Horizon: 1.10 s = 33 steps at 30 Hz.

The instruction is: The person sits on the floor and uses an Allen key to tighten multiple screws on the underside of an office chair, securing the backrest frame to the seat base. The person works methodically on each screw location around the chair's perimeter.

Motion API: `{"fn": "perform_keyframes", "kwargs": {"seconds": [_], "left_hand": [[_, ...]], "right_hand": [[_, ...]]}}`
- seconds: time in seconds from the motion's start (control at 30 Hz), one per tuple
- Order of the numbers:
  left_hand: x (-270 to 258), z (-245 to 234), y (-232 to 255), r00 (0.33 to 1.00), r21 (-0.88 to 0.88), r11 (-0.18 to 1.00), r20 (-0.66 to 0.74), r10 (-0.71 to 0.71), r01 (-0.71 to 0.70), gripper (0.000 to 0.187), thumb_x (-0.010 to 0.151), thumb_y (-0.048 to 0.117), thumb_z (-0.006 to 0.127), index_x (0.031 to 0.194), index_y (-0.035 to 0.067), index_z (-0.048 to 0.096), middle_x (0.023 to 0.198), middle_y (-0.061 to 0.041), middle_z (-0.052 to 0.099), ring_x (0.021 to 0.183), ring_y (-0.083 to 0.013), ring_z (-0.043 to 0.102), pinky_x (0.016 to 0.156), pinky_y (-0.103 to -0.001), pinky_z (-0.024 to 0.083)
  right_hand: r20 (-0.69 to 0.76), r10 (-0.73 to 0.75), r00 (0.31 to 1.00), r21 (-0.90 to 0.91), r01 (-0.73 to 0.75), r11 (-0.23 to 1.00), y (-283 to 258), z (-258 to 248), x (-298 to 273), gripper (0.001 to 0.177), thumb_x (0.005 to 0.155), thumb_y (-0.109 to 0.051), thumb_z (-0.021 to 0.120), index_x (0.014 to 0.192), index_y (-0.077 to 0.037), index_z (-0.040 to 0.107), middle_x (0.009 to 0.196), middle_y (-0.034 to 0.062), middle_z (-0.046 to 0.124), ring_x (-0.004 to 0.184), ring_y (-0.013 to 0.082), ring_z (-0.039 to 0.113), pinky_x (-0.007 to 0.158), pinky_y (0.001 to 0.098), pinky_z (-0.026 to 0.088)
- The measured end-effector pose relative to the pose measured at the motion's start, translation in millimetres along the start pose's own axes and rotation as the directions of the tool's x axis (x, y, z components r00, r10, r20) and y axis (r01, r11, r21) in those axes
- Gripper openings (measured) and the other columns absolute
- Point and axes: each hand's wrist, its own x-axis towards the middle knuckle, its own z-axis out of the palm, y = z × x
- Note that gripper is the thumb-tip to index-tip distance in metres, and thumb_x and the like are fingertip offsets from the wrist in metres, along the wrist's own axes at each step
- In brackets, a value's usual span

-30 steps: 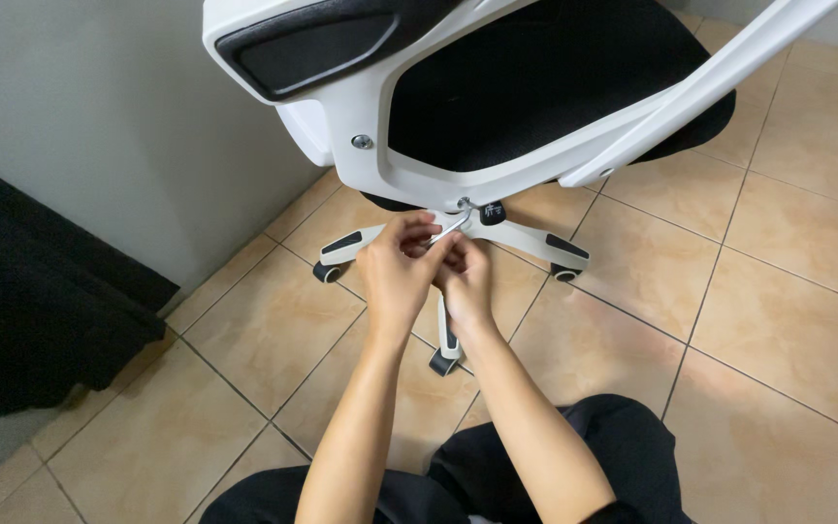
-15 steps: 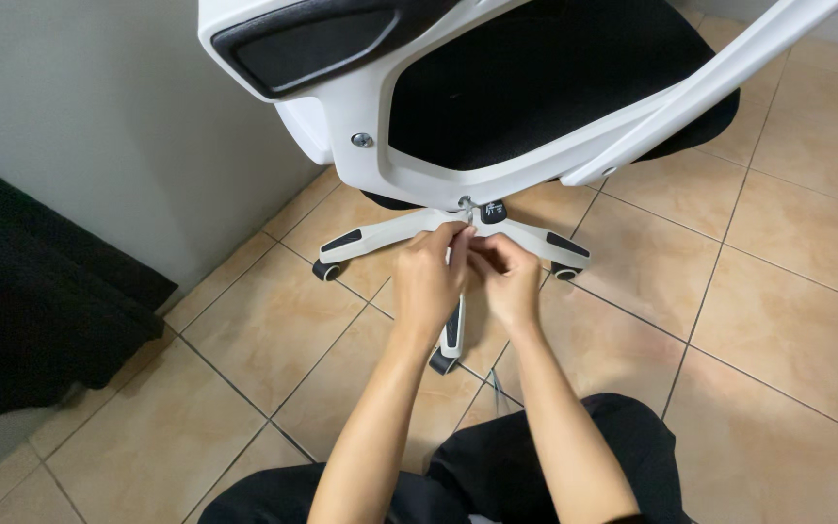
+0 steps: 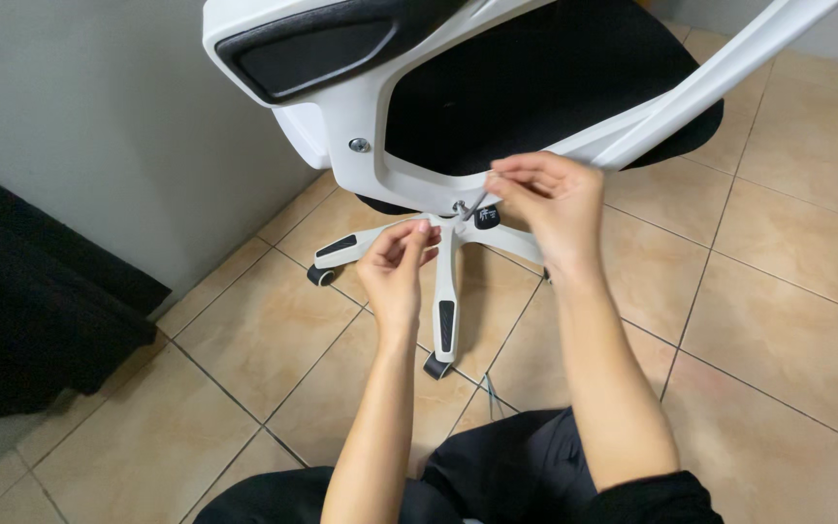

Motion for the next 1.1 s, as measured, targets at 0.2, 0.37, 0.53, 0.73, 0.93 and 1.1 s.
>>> {"fn": "perform_keyframes", "kwargs": {"seconds": [0.2,0.37,0.53,0.73,0.93,1.1], "left_hand": [[-0.8,-38.8,18.4,0.985,-0.050,0.999,-0.174,-0.008,0.000,0.023,0.099,0.015,0.067,0.104,-0.007,0.072,0.092,-0.014,0.077,0.080,-0.0168,0.074,0.075,-0.031,0.064],[-13.8,-59.4,19.3,0.985,0.025,1.000,-0.169,0.009,-0.005,0.023,0.100,0.015,0.068,0.105,-0.008,0.072,0.093,-0.014,0.076,0.083,-0.0160,0.074,0.077,-0.030,0.063],[-16.6,-54.9,7.2,0.996,0.083,0.997,-0.087,-0.006,0.013,0.022,0.098,0.014,0.069,0.105,-0.007,0.073,0.094,-0.013,0.076,0.085,-0.0154,0.075,0.078,-0.029,0.062],[-23.2,-28.8,-10.9,0.996,0.144,0.989,0.093,0.013,-0.026,0.020,0.097,0.010,0.071,0.108,-0.007,0.073,0.099,-0.013,0.077,0.092,-0.0160,0.074,0.086,-0.028,0.061],[-25.5,-25.7,-12.0,0.992,0.147,0.989,0.124,-0.022,0.004,0.021,0.096,0.009,0.071,0.109,-0.007,0.073,0.098,-0.012,0.078,0.093,-0.0166,0.075,0.084,-0.028,0.060],[-27.3,-32.5,-11.0,0.996,0.147,0.989,0.082,-0.034,0.022,0.020,0.097,0.010,0.070,0.108,-0.007,0.072,0.096,-0.013,0.078,0.090,-0.0158,0.074,0.082,-0.027,0.059]], "right_hand": [[0.132,-0.580,0.804,-0.582,0.537,0.611,1.8,67.4,-40.0,0.014,0.086,0.001,0.081,0.098,-0.005,0.075,0.089,0.0043,0.072,0.080,0.0211,0.069,0.069,0.0320,0.054],[0.311,-0.615,0.725,-0.644,0.636,0.424,35.8,76.6,-69.9,0.020,0.078,0.005,0.073,0.097,0.000,0.073,0.097,0.0091,0.072,0.084,0.0245,0.070,0.070,0.0329,0.057],[0.289,-0.617,0.732,-0.604,0.639,0.476,75.2,42.1,-75.4,0.024,0.078,0.011,0.069,0.100,0.002,0.071,0.104,0.0094,0.072,0.091,0.0255,0.071,0.078,0.0349,0.059],[-0.050,-0.444,0.894,-0.357,0.400,0.844,123.0,26.0,-76.4,0.021,0.086,0.012,0.074,0.101,0.000,0.066,0.101,0.0092,0.070,0.092,0.0203,0.072,0.079,0.0305,0.059],[-0.107,0.103,0.989,0.327,-0.063,0.943,143.4,-18.9,-46.3,0.027,0.088,0.015,0.071,0.111,0.004,0.063,0.104,0.0120,0.072,0.097,0.0165,0.073,0.092,0.0304,0.061],[-0.108,0.167,0.980,0.566,-0.078,0.821,97.0,-37.2,-13.0,0.023,0.088,0.013,0.071,0.108,0.005,0.065,0.104,0.0119,0.073,0.096,0.0161,0.073,0.094,0.0305,0.061]]}}
